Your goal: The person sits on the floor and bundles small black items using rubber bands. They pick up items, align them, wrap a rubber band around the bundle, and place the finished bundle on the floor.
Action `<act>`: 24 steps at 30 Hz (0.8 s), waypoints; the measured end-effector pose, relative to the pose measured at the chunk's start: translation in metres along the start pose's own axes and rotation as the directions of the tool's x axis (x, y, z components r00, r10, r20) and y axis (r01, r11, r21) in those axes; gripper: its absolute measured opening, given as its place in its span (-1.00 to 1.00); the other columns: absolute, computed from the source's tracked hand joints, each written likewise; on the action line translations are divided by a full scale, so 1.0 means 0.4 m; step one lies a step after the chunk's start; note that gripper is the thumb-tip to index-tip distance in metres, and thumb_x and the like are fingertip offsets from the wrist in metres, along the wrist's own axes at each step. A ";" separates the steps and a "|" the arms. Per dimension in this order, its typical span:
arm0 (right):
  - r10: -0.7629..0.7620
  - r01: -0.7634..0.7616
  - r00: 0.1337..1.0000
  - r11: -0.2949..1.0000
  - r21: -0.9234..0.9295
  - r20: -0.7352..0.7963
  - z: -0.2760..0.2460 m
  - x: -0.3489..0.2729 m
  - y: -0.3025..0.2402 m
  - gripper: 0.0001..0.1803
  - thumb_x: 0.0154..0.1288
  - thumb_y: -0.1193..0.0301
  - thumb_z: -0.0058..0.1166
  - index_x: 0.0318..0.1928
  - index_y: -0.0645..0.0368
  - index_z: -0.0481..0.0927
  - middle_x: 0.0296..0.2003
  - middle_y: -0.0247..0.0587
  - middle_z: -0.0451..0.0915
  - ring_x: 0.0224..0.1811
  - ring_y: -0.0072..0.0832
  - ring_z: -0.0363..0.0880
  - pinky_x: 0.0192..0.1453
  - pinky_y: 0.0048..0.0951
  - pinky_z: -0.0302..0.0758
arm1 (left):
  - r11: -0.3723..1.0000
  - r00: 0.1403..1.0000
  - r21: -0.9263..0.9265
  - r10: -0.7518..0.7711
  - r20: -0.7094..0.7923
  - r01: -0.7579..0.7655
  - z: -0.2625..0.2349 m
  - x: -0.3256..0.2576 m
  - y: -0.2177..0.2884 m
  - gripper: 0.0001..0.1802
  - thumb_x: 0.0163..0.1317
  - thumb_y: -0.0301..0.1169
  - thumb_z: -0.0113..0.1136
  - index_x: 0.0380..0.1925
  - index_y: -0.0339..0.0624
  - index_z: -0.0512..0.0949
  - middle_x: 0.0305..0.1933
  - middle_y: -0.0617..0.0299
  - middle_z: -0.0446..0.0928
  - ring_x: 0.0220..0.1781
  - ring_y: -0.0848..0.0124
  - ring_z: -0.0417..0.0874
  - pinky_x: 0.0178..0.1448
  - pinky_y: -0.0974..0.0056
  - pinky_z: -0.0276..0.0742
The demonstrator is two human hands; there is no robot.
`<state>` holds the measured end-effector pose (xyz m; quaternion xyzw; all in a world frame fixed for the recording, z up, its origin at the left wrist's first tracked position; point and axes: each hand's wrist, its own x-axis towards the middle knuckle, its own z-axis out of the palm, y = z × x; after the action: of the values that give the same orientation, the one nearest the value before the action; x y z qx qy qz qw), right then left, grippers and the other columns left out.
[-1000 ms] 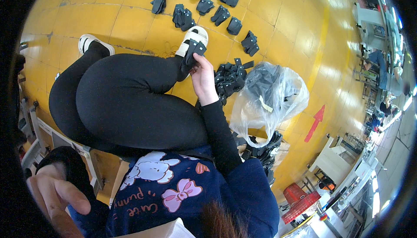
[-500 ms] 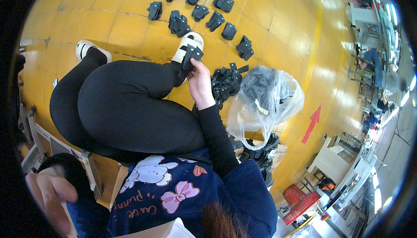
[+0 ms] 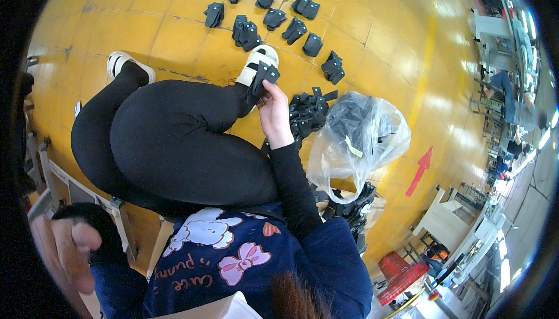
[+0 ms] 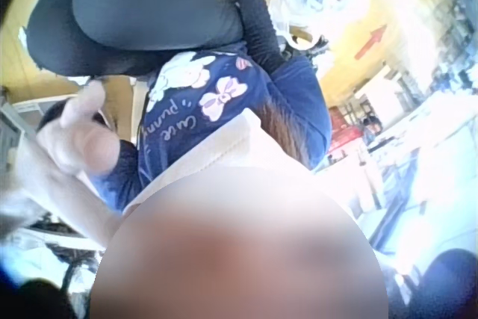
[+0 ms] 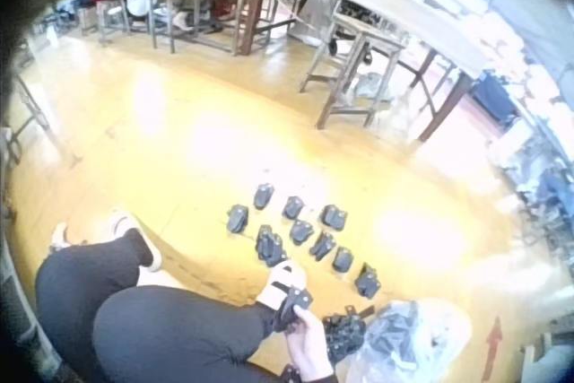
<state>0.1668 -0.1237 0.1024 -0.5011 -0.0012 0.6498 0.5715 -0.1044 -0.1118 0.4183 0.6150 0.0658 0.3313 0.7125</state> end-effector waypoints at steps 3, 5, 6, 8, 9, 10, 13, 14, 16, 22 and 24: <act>-0.007 0.007 1.000 1.000 -0.010 -0.003 0.006 -0.001 0.001 -0.83 0.26 0.32 0.08 -0.17 0.06 0.54 -0.26 -0.43 0.57 -0.20 -0.57 0.46 -0.07 -0.45 0.29 | 0.997 0.998 -0.067 -0.042 -0.043 0.039 0.016 0.014 -0.017 -0.55 0.00 -0.47 0.33 -0.02 0.09 0.63 0.43 0.20 0.14 0.32 0.24 0.36 0.32 0.18 0.32; -0.003 0.003 1.000 1.000 -0.010 -0.003 0.009 -0.002 0.001 -0.82 0.26 0.32 0.08 -0.16 0.06 0.54 -0.26 -0.43 0.57 -0.20 -0.57 0.46 -0.07 -0.45 0.28 | 0.990 0.995 -0.125 -0.068 -0.074 0.059 0.028 0.023 -0.027 -0.55 0.00 -0.47 0.33 -0.03 0.09 0.63 0.43 0.20 0.13 0.32 0.24 0.36 0.32 0.18 0.32; 0.000 0.000 1.000 1.000 -0.012 0.003 0.009 -0.004 0.001 -0.82 0.26 0.32 0.08 -0.15 0.06 0.54 -0.26 -0.44 0.57 -0.20 -0.58 0.46 -0.07 -0.45 0.28 | 0.987 0.993 -0.144 -0.079 -0.086 0.066 0.035 0.026 -0.028 -0.55 0.00 -0.48 0.33 -0.03 0.09 0.64 0.44 0.20 0.13 0.32 0.24 0.36 0.32 0.18 0.32; 0.009 -0.009 1.000 1.000 -0.014 0.013 0.009 -0.005 0.002 -0.82 0.26 0.31 0.08 -0.15 0.05 0.54 -0.26 -0.44 0.57 -0.20 -0.59 0.45 -0.07 -0.45 0.28 | 0.982 0.990 -0.175 -0.097 -0.105 0.078 0.041 0.029 -0.030 -0.55 0.00 -0.48 0.34 -0.03 0.10 0.64 0.44 0.20 0.13 0.32 0.24 0.36 0.32 0.18 0.32; 0.008 -0.008 1.000 1.000 -0.014 0.012 0.007 -0.006 0.000 -0.82 0.26 0.31 0.08 -0.15 0.05 0.54 -0.26 -0.44 0.57 -0.20 -0.59 0.45 -0.07 -0.45 0.28 | 0.979 0.989 -0.192 -0.096 -0.111 0.073 0.042 0.029 -0.029 -0.55 -0.01 -0.48 0.34 -0.03 0.10 0.64 0.44 0.20 0.13 0.33 0.24 0.36 0.32 0.18 0.32; 0.004 -0.004 1.000 1.000 -0.017 0.002 0.005 -0.005 -0.001 -0.82 0.26 0.31 0.08 -0.15 0.05 0.54 -0.26 -0.44 0.57 -0.20 -0.59 0.45 -0.07 -0.46 0.27 | 0.978 0.990 -0.196 -0.093 -0.111 0.070 0.041 0.029 -0.024 -0.55 -0.01 -0.49 0.34 -0.04 0.10 0.65 0.44 0.21 0.12 0.33 0.24 0.36 0.32 0.18 0.33; -0.002 0.002 1.000 1.000 -0.004 -0.016 -0.003 -0.002 -0.001 -0.83 0.26 0.31 0.08 -0.17 0.04 0.54 -0.26 -0.45 0.57 -0.21 -0.59 0.45 -0.06 -0.46 0.26 | 0.983 0.991 -0.172 -0.081 -0.109 0.062 0.029 0.020 -0.014 -0.56 0.01 -0.48 0.32 -0.04 0.10 0.65 0.44 0.24 0.14 0.34 0.25 0.34 0.32 0.19 0.32; -0.003 0.003 1.000 1.000 -0.001 -0.005 -0.006 0.000 0.001 -0.83 0.26 0.31 0.08 -0.17 0.04 0.54 -0.26 -0.45 0.57 -0.21 -0.59 0.45 -0.06 -0.47 0.26 | 0.990 0.994 -0.127 -0.070 -0.082 0.059 0.024 0.016 -0.011 -0.57 0.03 -0.48 0.30 -0.03 0.10 0.64 0.43 0.26 0.15 0.35 0.26 0.32 0.32 0.19 0.32; 0.002 -0.002 1.000 1.000 -0.011 0.005 -0.011 0.003 0.004 -0.77 0.27 0.29 0.06 -0.11 0.09 0.54 -0.16 -0.38 0.59 -0.14 -0.53 0.45 0.00 -0.41 0.29 | 0.999 0.999 -0.009 -0.036 -0.016 0.036 0.007 0.004 -0.006 -0.59 0.07 -0.46 0.26 -0.02 0.10 0.64 0.41 0.32 0.18 0.37 0.27 0.28 0.33 0.20 0.31; 0.005 -0.005 1.000 1.000 -0.024 0.012 -0.020 0.012 0.010 -0.73 0.29 0.28 0.05 -0.07 0.12 0.54 -0.12 -0.32 0.61 -0.12 -0.50 0.47 0.03 -0.38 0.31 | 0.939 0.983 0.338 -0.005 0.185 -0.059 0.010 -0.026 0.015 -0.64 0.19 -0.43 0.14 0.00 0.10 0.62 0.35 0.48 0.27 0.43 0.31 0.18 0.35 0.23 0.29; 0.016 -0.016 1.000 1.000 -0.021 0.018 -0.021 0.011 0.012 -0.73 0.29 0.28 0.05 -0.07 0.12 0.54 -0.12 -0.31 0.61 -0.12 -0.51 0.48 0.02 -0.39 0.31 | 0.913 0.976 0.402 -0.016 0.215 -0.074 0.010 -0.033 0.023 -0.66 0.23 -0.41 0.10 0.01 0.10 0.61 0.33 0.53 0.30 0.45 0.33 0.14 0.36 0.24 0.29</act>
<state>0.1694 -0.1267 0.0926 -0.5012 -0.0090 0.6587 0.5611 -0.1161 -0.1223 0.4238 0.7827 0.0471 0.2528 0.5667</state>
